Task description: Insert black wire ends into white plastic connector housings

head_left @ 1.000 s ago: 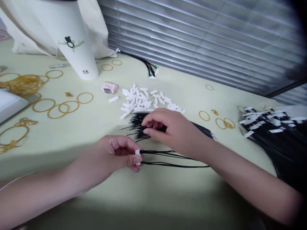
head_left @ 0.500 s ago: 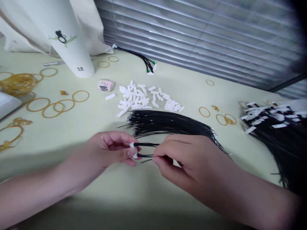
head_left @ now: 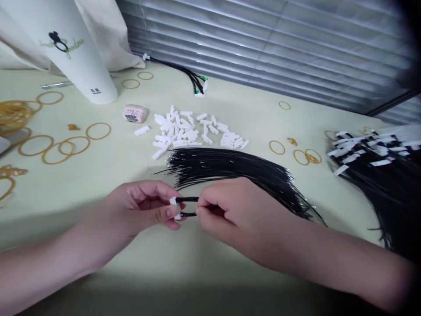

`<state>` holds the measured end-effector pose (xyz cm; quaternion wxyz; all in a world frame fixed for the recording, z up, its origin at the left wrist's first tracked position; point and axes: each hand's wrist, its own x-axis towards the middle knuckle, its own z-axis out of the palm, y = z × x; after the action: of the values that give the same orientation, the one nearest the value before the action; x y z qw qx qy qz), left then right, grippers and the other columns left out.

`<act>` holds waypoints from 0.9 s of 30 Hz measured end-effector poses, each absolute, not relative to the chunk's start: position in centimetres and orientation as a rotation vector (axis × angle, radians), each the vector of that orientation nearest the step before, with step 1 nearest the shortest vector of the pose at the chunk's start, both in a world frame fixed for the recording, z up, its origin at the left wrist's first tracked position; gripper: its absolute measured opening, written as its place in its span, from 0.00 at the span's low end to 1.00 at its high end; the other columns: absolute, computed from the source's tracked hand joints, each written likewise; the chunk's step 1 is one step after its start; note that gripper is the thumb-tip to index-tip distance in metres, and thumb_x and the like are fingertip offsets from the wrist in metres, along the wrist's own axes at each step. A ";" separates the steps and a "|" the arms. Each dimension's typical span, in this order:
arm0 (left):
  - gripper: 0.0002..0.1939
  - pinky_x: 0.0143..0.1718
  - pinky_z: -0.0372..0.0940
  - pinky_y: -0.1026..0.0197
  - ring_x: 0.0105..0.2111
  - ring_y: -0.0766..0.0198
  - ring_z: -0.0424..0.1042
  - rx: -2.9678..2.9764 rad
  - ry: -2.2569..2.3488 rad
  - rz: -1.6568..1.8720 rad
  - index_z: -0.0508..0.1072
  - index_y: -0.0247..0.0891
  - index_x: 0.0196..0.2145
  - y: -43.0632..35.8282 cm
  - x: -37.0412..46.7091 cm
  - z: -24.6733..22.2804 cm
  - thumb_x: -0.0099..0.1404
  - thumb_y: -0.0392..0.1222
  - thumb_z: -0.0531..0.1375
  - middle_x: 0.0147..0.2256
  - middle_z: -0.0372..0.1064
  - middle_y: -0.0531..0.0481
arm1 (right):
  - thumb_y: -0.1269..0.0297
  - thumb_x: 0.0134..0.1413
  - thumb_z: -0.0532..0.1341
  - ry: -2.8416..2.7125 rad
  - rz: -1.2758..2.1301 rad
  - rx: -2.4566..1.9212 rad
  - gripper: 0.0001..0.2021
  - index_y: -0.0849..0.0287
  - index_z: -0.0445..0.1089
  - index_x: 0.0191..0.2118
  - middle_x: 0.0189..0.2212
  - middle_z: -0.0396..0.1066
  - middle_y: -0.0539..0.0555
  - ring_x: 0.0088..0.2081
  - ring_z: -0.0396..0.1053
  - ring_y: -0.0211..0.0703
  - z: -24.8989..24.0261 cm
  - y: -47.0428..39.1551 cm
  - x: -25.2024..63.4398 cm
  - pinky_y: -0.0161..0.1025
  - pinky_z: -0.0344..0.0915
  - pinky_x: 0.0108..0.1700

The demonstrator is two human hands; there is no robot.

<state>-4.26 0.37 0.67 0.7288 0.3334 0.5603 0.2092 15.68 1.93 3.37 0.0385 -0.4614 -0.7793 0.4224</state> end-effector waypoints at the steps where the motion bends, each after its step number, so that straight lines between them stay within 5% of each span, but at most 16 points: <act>1: 0.08 0.30 0.68 0.67 0.27 0.65 0.74 0.735 1.236 0.463 0.74 0.38 0.29 0.4 -4.2 0.7 0.49 0.38 0.67 0.27 0.73 0.53 | 0.66 0.51 0.53 -2.382 1.306 -1.419 0.13 0.62 0.60 0.18 0.15 0.59 0.46 0.20 0.54 0.30 3.3 1.9 15.6 0.33 0.46 0.23; 8: 0.07 0.32 0.67 0.67 0.28 0.66 0.73 0.794 1.229 0.449 0.73 0.37 0.31 0.1 -4.6 0.5 0.52 0.38 0.65 0.29 0.73 0.52 | 0.68 0.53 0.53 -2.397 1.232 -1.284 0.14 0.62 0.58 0.18 0.15 0.55 0.46 0.19 0.49 0.30 2.2 1.4 15.1 0.34 0.42 0.22; 18: 0.04 0.31 0.63 0.70 0.28 0.70 0.70 1.063 1.204 0.303 0.71 0.38 0.30 -0.2 -4.2 0.6 0.57 0.40 0.61 0.24 0.71 0.56 | 0.70 0.54 0.57 -2.374 0.866 -1.276 0.05 0.62 0.70 0.33 0.33 0.68 0.50 0.35 0.63 0.34 0.7 4.5 16.7 0.32 0.58 0.38; 27: 0.04 0.31 0.62 0.71 0.27 0.71 0.70 1.071 1.224 0.283 0.71 0.38 0.30 -0.1 -4.3 0.4 0.57 0.41 0.61 0.24 0.72 0.57 | 0.72 0.57 0.54 -2.374 0.796 -1.269 0.07 0.64 0.68 0.32 0.33 0.68 0.51 0.35 0.63 0.34 -1.5 5.3 16.1 0.32 0.58 0.40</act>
<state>-4.27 -0.13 0.39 0.6781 0.4768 0.5450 0.1261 16.14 5.28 -1.46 0.1667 -0.4458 -0.8339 0.2795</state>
